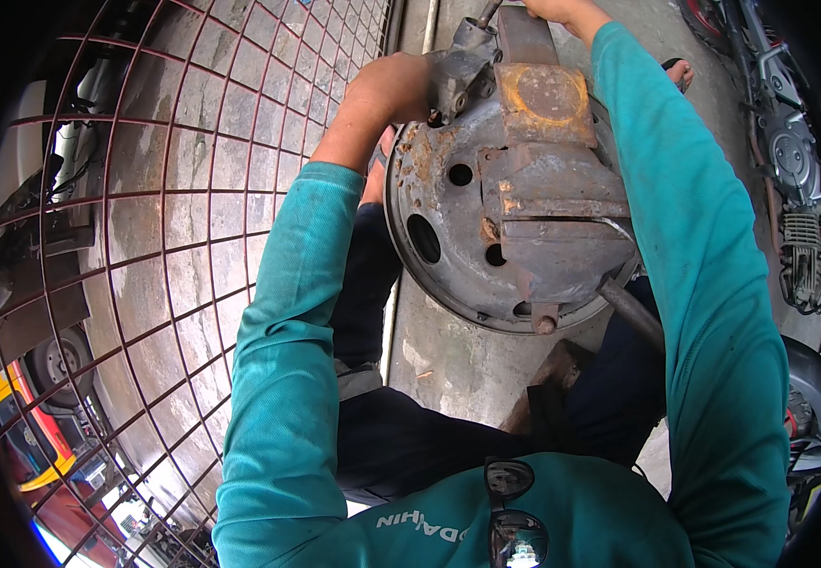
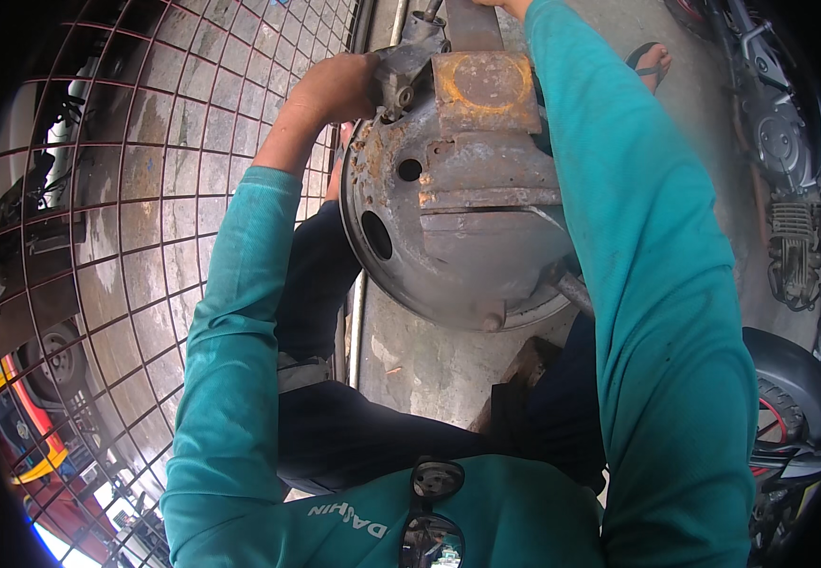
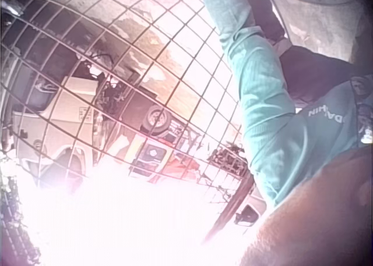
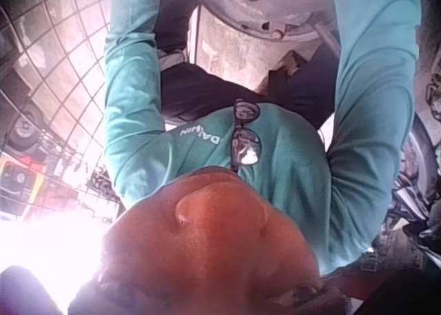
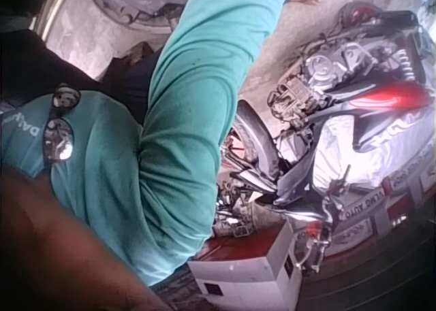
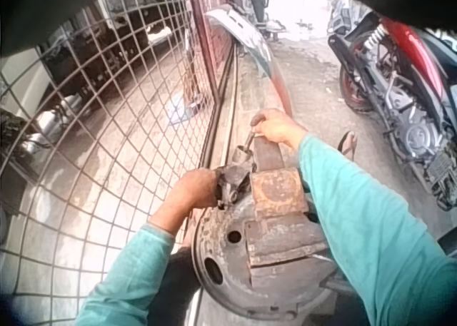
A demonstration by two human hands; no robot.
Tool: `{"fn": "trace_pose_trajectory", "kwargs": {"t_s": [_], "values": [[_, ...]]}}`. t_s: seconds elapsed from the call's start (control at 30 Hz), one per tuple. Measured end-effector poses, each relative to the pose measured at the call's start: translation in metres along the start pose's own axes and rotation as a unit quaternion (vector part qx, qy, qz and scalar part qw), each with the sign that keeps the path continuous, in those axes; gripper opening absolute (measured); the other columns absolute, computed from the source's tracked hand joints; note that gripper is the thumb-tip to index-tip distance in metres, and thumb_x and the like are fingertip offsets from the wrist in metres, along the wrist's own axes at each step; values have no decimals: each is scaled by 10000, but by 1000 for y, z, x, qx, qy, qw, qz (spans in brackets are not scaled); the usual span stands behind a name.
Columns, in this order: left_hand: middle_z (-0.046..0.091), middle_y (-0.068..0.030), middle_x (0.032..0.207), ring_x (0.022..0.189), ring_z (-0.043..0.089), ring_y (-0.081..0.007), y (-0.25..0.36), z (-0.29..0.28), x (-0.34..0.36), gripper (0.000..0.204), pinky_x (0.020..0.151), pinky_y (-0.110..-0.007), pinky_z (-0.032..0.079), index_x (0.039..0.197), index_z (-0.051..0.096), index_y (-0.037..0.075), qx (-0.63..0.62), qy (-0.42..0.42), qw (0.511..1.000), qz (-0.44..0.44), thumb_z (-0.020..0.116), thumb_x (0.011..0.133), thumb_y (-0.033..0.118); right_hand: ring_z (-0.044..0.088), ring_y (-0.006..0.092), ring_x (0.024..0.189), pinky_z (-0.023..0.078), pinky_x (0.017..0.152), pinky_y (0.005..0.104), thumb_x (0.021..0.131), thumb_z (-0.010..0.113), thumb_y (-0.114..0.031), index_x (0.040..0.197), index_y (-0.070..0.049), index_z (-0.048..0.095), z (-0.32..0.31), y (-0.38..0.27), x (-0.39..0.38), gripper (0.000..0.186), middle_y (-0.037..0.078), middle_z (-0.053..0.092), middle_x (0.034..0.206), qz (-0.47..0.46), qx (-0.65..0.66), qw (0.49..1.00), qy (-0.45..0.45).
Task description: The person is repairing a motorcycle brake assembly. They use a hammer to strike a metal part clamped in a vise, then remove the part and inspect the internal gears.
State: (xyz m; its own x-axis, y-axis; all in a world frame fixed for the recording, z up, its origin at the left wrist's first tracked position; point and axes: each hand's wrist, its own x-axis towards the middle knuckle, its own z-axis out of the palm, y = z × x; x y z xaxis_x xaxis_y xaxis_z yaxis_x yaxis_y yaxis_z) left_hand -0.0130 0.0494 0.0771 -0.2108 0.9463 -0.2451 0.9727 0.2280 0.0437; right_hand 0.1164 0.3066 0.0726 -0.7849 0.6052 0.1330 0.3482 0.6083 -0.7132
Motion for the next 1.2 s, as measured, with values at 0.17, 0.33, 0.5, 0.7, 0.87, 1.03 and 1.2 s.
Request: {"fn": "trace_pose_trajectory", "kwargs": {"t_s": [0.17, 0.33, 0.5, 0.7, 0.87, 1.03, 1.2], "values": [[743, -206, 981, 972, 724, -389, -2, 1, -1, 462, 870, -479, 596, 1118, 678, 33, 2, -5, 1000, -4, 802, 687, 143, 720, 347, 941, 558, 828, 429, 856, 756, -297, 1032, -12, 770, 4, 0, 7, 335, 240, 747, 983, 20, -80, 997, -5], [739, -212, 976, 967, 721, -396, 4, -4, 5, 455, 860, -483, 593, 1115, 674, 27, -14, -5, 1000, 5, 794, 691, 140, 720, 347, 937, 560, 825, 433, 860, 736, -265, 1016, -10, 769, -4, -1, 7, 301, 244, 745, 973, 56, -140, 987, 56], [737, -218, 955, 953, 720, -403, -2, 0, -3, 424, 842, -491, 592, 1103, 678, 26, -17, -7, 1000, -10, 774, 703, 130, 720, 346, 932, 563, 832, 434, 865, 737, -240, 1079, -28, 754, 5, -9, -2, 301, 209, 747, 1022, 21, 23, 1000, 2], [732, -228, 930, 935, 720, -410, 2, -2, 1, 384, 826, -500, 589, 1079, 688, 25, -17, -10, 1000, -3, 748, 712, 120, 714, 342, 963, 556, 855, 423, 875, 737, -244, 1095, -43, 751, 4, 2, 7, 298, 195, 747, 1044, -28, -98, 995, 15], [750, -214, 968, 951, 736, -384, 1, -3, -1, 307, 832, -466, 603, 1004, 749, 34, -11, -1, 1000, -1, 771, 713, 132, 720, 339, 988, 561, 853, 426, 896, 715, -257, 1091, -16, 745, 12, -10, 10, 311, 211, 747, 1072, 71, -173, 976, 107], [758, -200, 996, 957, 742, -372, 1, -2, -2, 279, 831, -447, 611, 967, 782, 36, -6, 4, 1000, -9, 795, 708, 137, 730, 324, 1056, 559, 905, 456, 858, 742, -377, 1208, -55, 727, -6, 4, 7, 476, 236, 730, 1180, 42, -23, 998, -49], [761, -186, 984, 957, 741, -372, 3, -7, -4, 283, 824, -444, 613, 969, 790, 40, -13, -10, 1000, -17, 806, 700, 126, 650, 236, 770, 505, 725, 405, 953, 657, -558, 1028, 47, 713, 1, 13, 13, 611, 144, 704, 869, 42, -147, 988, -4]]}}
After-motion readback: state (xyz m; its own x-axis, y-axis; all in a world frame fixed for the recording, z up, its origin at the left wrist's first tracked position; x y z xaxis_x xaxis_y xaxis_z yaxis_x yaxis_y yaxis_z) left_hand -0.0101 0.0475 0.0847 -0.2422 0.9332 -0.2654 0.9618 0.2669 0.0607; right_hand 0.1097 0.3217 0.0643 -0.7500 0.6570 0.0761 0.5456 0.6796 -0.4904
